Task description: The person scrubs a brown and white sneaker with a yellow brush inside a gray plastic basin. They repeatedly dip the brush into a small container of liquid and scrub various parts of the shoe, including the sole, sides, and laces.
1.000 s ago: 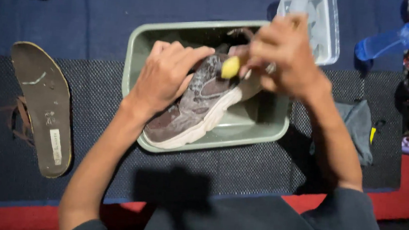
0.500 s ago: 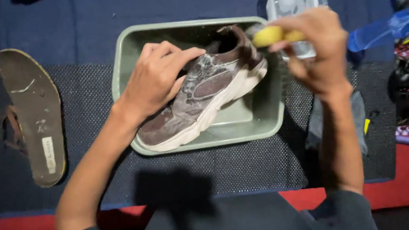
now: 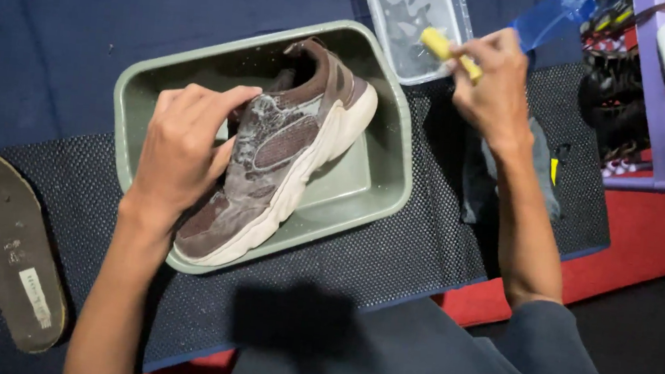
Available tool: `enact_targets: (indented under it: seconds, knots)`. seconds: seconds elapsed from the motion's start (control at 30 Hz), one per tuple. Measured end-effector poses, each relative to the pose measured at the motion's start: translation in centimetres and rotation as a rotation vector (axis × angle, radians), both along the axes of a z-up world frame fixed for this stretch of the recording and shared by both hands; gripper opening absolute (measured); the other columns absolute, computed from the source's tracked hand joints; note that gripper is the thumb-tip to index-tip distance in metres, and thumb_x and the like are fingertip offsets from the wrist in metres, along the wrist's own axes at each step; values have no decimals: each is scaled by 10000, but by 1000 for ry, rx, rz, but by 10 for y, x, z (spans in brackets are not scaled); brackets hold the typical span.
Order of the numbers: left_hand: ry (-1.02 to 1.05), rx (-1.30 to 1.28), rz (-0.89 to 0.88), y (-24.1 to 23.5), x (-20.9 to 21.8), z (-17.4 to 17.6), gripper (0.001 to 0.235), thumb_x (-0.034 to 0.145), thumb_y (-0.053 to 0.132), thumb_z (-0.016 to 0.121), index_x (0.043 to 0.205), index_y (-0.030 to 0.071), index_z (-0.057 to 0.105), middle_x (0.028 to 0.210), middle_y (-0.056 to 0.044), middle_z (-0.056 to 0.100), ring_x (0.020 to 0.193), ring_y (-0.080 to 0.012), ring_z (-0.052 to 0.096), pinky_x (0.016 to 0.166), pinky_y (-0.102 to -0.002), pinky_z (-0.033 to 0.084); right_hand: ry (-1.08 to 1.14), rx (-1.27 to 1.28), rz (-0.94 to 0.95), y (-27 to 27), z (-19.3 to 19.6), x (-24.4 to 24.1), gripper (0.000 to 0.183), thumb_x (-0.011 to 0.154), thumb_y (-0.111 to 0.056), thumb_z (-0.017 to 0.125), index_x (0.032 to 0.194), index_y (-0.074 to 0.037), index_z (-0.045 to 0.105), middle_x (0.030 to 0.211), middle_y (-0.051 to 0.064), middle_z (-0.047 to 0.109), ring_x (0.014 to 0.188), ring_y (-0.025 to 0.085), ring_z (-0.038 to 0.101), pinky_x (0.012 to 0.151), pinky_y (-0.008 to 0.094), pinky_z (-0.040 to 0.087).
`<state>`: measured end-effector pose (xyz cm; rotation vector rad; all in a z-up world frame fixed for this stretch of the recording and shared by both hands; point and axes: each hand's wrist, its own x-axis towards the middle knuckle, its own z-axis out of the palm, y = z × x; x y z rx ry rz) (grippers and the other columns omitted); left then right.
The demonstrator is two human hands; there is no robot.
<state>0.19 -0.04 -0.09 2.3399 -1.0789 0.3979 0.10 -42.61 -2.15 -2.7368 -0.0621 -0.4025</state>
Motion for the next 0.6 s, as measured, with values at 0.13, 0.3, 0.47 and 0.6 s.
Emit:
enact_targets:
  seconds: [0.13,0.3,0.47,0.6]
  knots:
    - [11,-1,7,1,-2,0,490,895,-25,799,1352,15,628,1047,-140,687,928,-292,611,814,-428,442,28,-35,70,-12,-17,5,183,934,-44,794,1115,-55,775,1023,130,550,880,227,514,748,326,496]
    - [-1,-1,0,1,-1,-1,542,855,-54,806,1361,13,623,1053,-143,695,924,-297,616,816,-425,443,-66,-2,71,-3,-5,2,153,970,-13,799,1122,-6,784,1004,138,521,859,254,556,732,365,558]
    - [-23,-2,6,0,-1,1,464,919,-2,816,1345,13,632,1045,-140,705,919,-287,628,797,-409,439,-43,-19,81,-6,-12,0,175,978,-18,774,1152,-15,783,974,128,516,847,242,525,740,368,499]
    - [-6,-20,1,-1,-2,2,416,947,-1,758,1342,5,630,1049,-149,703,919,-304,621,783,-418,425,-155,-18,110,-13,-8,-2,180,972,28,773,1144,-23,794,983,119,481,808,246,550,747,383,509]
